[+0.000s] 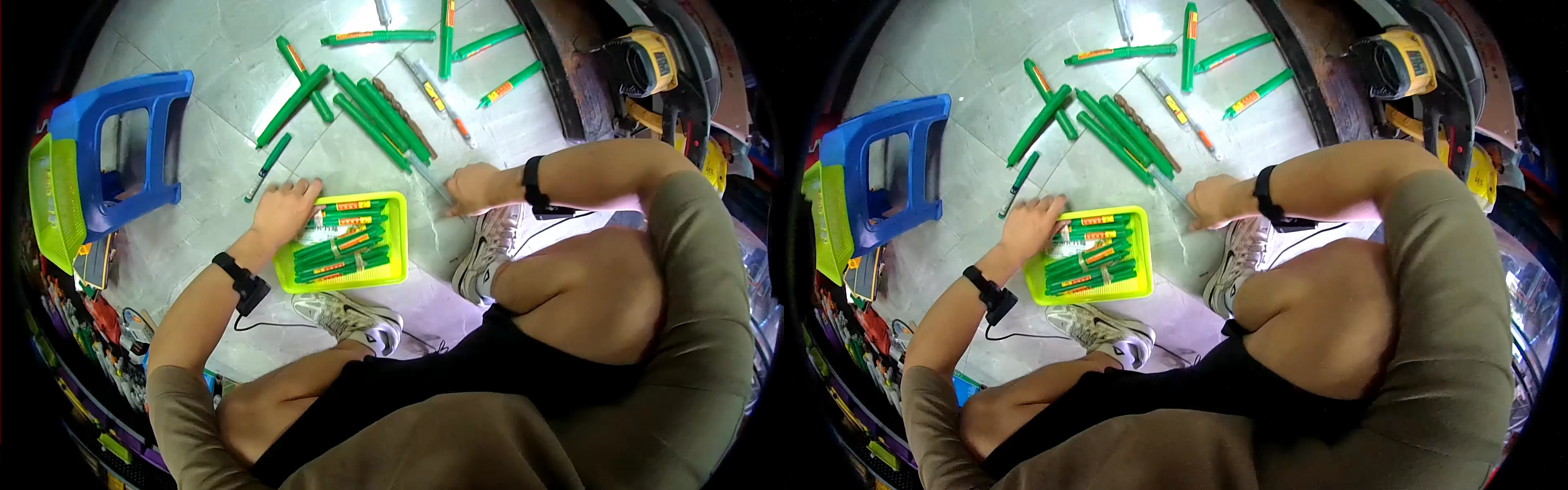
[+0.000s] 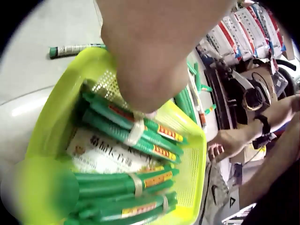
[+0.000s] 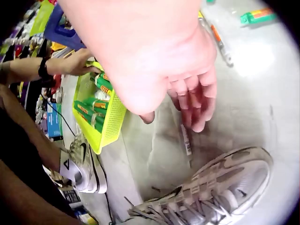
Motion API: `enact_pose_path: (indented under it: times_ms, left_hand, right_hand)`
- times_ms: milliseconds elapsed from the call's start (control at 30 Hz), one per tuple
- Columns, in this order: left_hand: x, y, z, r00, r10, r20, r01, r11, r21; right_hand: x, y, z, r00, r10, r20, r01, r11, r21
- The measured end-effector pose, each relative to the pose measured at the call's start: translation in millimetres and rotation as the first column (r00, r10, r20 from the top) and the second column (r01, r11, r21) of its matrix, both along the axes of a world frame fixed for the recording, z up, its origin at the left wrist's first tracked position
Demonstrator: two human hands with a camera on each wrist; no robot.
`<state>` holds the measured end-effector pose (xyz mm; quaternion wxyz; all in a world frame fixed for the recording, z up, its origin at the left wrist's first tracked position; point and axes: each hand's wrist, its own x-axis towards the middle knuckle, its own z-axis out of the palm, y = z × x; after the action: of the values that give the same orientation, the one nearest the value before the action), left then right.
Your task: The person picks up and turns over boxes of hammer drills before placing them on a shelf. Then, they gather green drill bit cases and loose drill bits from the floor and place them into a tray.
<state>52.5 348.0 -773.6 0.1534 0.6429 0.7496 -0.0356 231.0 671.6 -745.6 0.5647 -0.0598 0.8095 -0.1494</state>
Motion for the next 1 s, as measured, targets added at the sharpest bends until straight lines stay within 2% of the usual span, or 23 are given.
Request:
enact_pose_path:
  times_ms: [33, 67, 100, 133, 200, 233, 300, 333, 400, 433, 467, 500, 533, 567, 600, 667, 700, 800, 900, 933, 1000]
  left_hand:
    - [-2, 1, -1, 0.998, 0.046, 0.048, -0.042, 0.995, -0.091]
    - [-4, 1, -4, 0.991, 0.098, 0.095, -0.080, 0.980, -0.183]
    - [-5, -2, -8, 0.994, 0.074, 0.080, -0.069, 0.996, -0.064]
    - [-7, -2, -8, 0.994, 0.077, 0.075, -0.073, 0.996, -0.060]
    - [-13, -8, -7, 0.985, 0.126, 0.116, -0.120, 0.991, -0.058]
    - [-16, -10, -3, 0.985, 0.139, 0.107, -0.133, 0.989, -0.065]
    - [-25, -7, 6, 0.950, 0.237, 0.202, -0.209, 0.966, -0.153]
    - [-33, -8, 9, 0.951, 0.241, 0.195, -0.213, 0.965, -0.153]
    - [-55, -11, 9, 0.873, 0.334, 0.356, -0.317, 0.942, -0.107]
    - [-61, -12, 7, 0.795, 0.461, 0.394, -0.471, 0.879, -0.077]
    - [-68, -12, 6, 0.796, 0.458, 0.396, -0.472, 0.879, -0.067]
    - [-74, -12, 3, 0.821, 0.500, 0.277, -0.506, 0.861, -0.053]
    - [-80, -11, 2, 0.830, 0.536, 0.155, -0.538, 0.842, -0.036]
    - [-87, -11, 4, 0.846, 0.514, 0.145, -0.481, 0.851, -0.213]
    - [-89, -14, 0, 0.845, 0.514, 0.148, -0.483, 0.852, -0.205]
    - [-87, -17, -9, 0.886, 0.450, 0.110, -0.411, 0.873, -0.261]
    - [-84, -18, -13, 0.871, 0.478, 0.112, -0.429, 0.853, -0.297]
    - [-82, -21, -15, 0.889, 0.442, 0.119, -0.397, 0.873, -0.283]
    - [-83, -22, -1, 0.893, 0.404, 0.200, -0.363, 0.907, -0.215]
    - [-81, -23, 5, 0.888, 0.385, 0.253, -0.346, 0.920, -0.187]
    - [-75, -24, 15, 0.854, 0.399, 0.334, -0.379, 0.917, -0.128]
  right_hand:
    - [-1, 3, -5, 1.000, 0.002, -0.011, -0.002, 1.000, 0.012]
    - [0, 5, -13, 0.973, 0.101, -0.207, -0.119, 0.990, -0.074]
    - [2, 7, -21, 0.900, 0.177, -0.399, -0.250, 0.958, -0.138]
    - [1, 8, -24, 0.897, 0.182, -0.403, -0.254, 0.958, -0.133]
    - [-7, 8, -33, 0.698, 0.377, -0.609, -0.569, 0.808, -0.152]
    - [-2, 9, -50, 0.616, 0.457, -0.642, -0.635, 0.770, -0.061]
    - [-6, 10, -56, 0.589, 0.496, -0.638, -0.672, 0.739, -0.046]
    - [-7, 12, -57, 0.570, 0.533, -0.625, -0.700, 0.714, -0.030]
    - [-6, 14, -60, 0.552, 0.505, -0.664, -0.690, 0.724, -0.022]
    - [-9, 13, -57, 0.537, 0.415, -0.734, -0.672, 0.737, -0.075]
    - [-10, 14, -54, 0.520, 0.320, -0.792, -0.654, 0.745, -0.129]
    - [-12, 17, -51, 0.404, 0.422, -0.812, -0.760, 0.649, -0.041]
    - [-12, 18, -54, 0.403, 0.429, -0.808, -0.759, 0.650, -0.034]
    - [-11, 18, -58, 0.378, 0.378, -0.845, -0.765, 0.642, -0.055]
    - [-11, 18, -62, 0.349, 0.326, -0.879, -0.773, 0.631, -0.073]
    - [-16, 17, -56, 0.370, 0.350, -0.861, -0.763, 0.643, -0.067]
    - [-18, 18, -54, 0.348, 0.384, -0.856, -0.778, 0.628, -0.034]
    - [-23, 25, -55, 0.300, 0.429, -0.852, -0.806, 0.591, 0.014]
    - [-29, 28, -52, 0.295, 0.350, -0.889, -0.875, 0.472, -0.105]
    - [-35, 29, -47, 0.295, 0.357, -0.886, -0.878, 0.468, -0.103]
    - [-42, 29, -38, 0.325, 0.203, -0.924, -0.813, 0.559, -0.163]
